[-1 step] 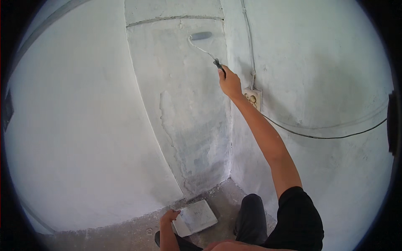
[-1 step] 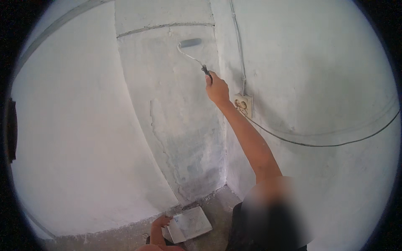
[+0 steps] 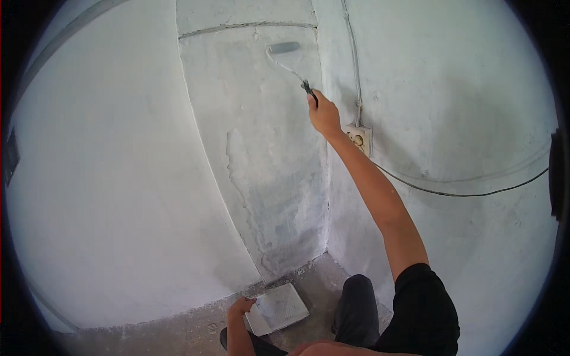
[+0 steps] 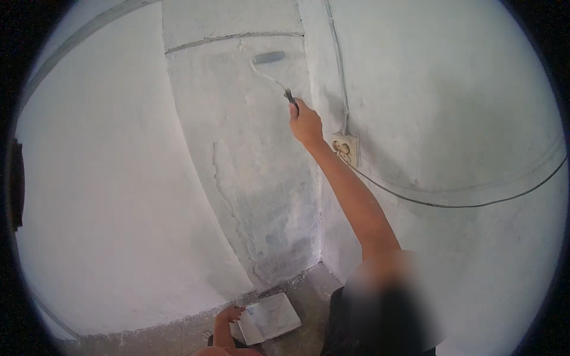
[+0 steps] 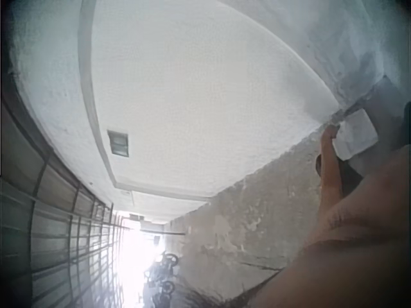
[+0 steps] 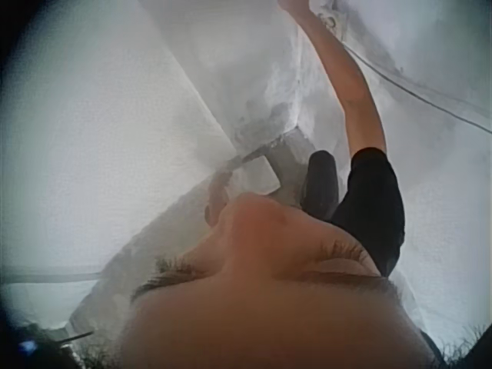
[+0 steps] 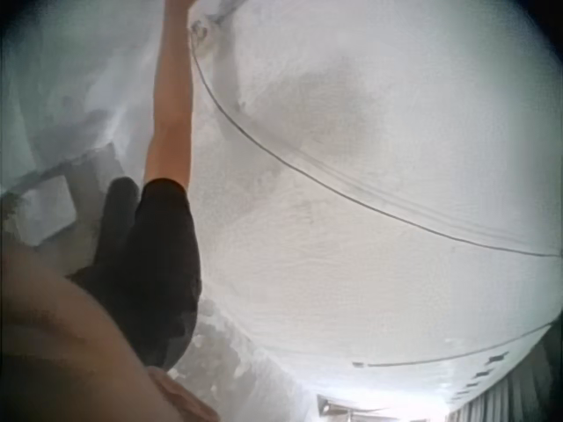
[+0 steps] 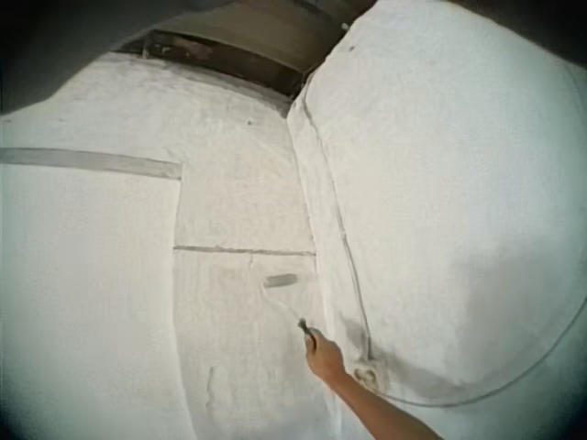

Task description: The person is using a paint roller to apply white paint to a concrete wall indoors.

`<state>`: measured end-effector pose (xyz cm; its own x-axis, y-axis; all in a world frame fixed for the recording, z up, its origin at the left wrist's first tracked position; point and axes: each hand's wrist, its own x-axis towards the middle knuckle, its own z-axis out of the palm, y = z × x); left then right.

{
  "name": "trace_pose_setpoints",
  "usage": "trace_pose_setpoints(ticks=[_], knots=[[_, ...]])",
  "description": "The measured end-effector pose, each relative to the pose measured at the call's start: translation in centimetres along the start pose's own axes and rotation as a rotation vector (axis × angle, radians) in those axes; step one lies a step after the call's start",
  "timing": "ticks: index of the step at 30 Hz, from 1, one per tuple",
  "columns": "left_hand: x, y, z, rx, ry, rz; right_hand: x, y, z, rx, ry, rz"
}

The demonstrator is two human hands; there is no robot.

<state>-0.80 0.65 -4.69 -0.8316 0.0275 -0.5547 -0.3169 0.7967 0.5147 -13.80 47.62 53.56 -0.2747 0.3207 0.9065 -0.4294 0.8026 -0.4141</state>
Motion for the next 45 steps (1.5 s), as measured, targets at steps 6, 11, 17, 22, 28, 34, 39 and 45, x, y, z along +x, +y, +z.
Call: trace_pose_setpoints(ticks=[6, 11, 17, 22, 28, 34, 39, 45], knots=[[0.3, 0.1, 0.2, -0.066, 0.075, -0.015, 5.6, -3.5, 1.0, -0.044, -0.069, 0.043], [0.2, 0.3, 0.1, -0.049, 0.032, 0.026, 1.0, -2.7, 1.3, -0.037, -0.099, 0.065], [-0.4, 0.4, -0.3, -0.017, 0.007, -0.016, -2.2, -0.7, 0.2, -0.039, -0.190, 0.152], [0.5, 0.3, -0.4, 0.037, -0.049, -0.017, 6.1, -3.1, -0.2, -0.076, -0.107, -0.001], [0.1, 0.2, 0.3, -0.005, -0.025, 0.026, 2.0, -4.8, -0.8, -0.008, -0.111, 0.009], [0.0, -0.4, -0.2, 0.029, -0.082, -0.042, -1.4, -7.3, 0.6, -0.008, -0.217, 0.053], [0.8, -1.7, 0.1, -0.029, -0.041, -0.026, 3.6, -9.9, 2.1, -0.005, -0.134, 0.002], [-1.0, 0.1, -0.9, 0.004, -0.114, -0.053, -2.3, -7.9, 2.5, -0.042, -0.148, -0.003]])
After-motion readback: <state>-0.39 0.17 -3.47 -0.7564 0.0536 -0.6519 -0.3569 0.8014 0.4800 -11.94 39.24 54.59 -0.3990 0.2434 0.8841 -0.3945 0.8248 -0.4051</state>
